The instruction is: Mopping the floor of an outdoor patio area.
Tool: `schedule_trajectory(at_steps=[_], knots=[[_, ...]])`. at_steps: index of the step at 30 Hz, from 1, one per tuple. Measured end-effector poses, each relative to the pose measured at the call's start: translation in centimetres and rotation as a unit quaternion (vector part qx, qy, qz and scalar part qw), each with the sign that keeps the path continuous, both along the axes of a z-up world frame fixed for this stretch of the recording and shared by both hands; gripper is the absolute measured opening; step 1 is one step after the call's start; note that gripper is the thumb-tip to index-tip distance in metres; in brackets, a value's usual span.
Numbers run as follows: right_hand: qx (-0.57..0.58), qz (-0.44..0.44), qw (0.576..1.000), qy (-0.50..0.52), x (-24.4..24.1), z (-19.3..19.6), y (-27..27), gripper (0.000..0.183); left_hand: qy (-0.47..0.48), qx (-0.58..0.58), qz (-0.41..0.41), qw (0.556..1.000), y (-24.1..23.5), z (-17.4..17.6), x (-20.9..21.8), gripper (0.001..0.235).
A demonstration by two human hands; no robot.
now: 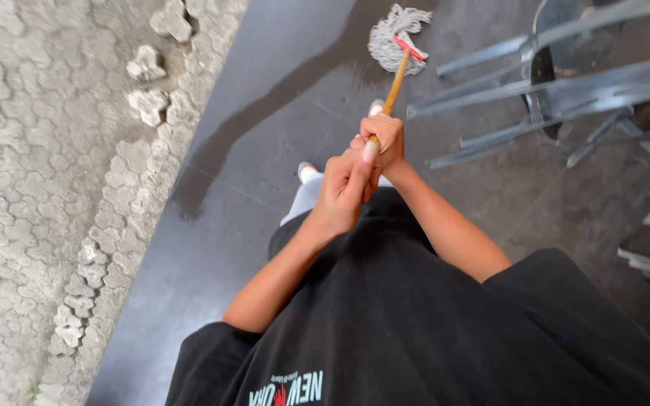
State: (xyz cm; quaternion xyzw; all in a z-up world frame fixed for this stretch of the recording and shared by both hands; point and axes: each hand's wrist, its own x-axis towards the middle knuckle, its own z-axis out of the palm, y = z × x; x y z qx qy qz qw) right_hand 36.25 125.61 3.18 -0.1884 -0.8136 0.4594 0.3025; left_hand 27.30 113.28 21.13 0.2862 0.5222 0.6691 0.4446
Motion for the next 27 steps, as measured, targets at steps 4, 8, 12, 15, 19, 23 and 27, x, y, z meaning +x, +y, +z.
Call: schedule_trajectory(at_steps=[4, 8, 12, 15, 19, 23, 27], knots=[[0.026, 0.03, 0.999, -0.021, 0.8, 3.1, -3.7, 0.028, 0.12, 0.069, -0.113, 0.984, -3.8, 3.2, -0.7, 0.038], [0.035, 0.063, 0.997, 0.032, 0.9, 3.1, -5.1, 0.026, 0.192, 0.14, -0.162, 0.958, -5.6, 0.7, -0.3, 0.034], [0.077, 0.134, 0.986, 0.063, 0.6, 2.3, -5.2, 0.032, 0.206, 0.168, -0.131, 0.955, -7.3, -1.6, -0.4, 0.027], [0.073, 0.152, 0.984, 0.054, 0.8, -0.4, -4.4, 0.027, 0.218, 0.143, -0.123, 0.958, -7.8, -5.5, 0.1, 0.027], [0.066, 0.139, 0.988, 0.016, 1.2, -4.5, -0.5, 0.025, 0.216, 0.092, -0.126, 0.964, -4.5, -9.6, 0.9, 0.03], [0.116, 0.097, 0.988, -0.029, 1.4, -7.0, 7.3, 0.024, 0.21, 0.038, -0.082, 0.973, 2.8, -12.6, 1.5, 0.026], [0.131, 0.093, 0.986, -0.046, 1.8, -10.2, 16.4, 0.024, 0.191, 0.002, -0.052, 0.98, 10.9, -17.5, 2.2, 0.025]])
